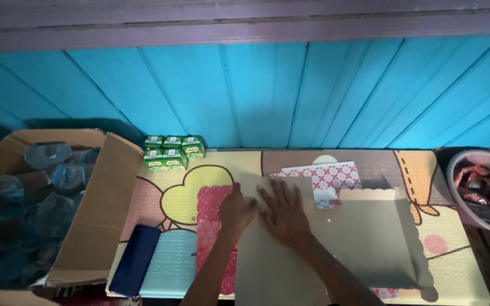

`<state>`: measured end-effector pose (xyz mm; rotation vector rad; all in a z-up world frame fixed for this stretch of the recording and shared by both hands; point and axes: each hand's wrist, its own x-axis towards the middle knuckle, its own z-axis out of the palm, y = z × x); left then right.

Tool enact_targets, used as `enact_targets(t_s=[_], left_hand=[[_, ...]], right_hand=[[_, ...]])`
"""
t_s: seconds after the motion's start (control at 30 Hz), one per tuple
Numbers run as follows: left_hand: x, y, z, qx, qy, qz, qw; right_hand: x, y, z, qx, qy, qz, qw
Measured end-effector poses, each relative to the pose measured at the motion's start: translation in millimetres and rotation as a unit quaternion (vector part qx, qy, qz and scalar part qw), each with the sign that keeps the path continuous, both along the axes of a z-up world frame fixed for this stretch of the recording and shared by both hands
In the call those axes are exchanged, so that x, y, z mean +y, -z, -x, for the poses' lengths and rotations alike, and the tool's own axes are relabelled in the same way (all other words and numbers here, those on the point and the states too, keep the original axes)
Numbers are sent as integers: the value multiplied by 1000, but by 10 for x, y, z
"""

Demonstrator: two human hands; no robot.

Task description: The person folds and assembles decorative pink printed cardboard gift boxes at a table, pressing the box flaps and sides flat by hand and stacking finished boxes with a pile of completed boxes. They work on one box at a time, creasing the base and tucking the side panels into shape.

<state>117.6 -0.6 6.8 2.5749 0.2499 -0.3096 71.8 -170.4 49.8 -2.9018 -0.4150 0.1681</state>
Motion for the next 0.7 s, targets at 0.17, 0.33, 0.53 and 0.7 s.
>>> enact_targets(t_s=[0.17,0.33,0.53,0.7], left_hand=[[5,-156,81,19,11,20,1000],[-2,-168,173,-10,19,35,999],[-16,-111,196,-42,24,72,996],[17,-95,259,-52,35,84,995]], right_hand=[[16,-41,2,9,-3,5,1000],[36,-87,16,21,-2,19,1000],[32,20,-10,13,5,20,1000],[26,56,8,-17,3,21,1000]])
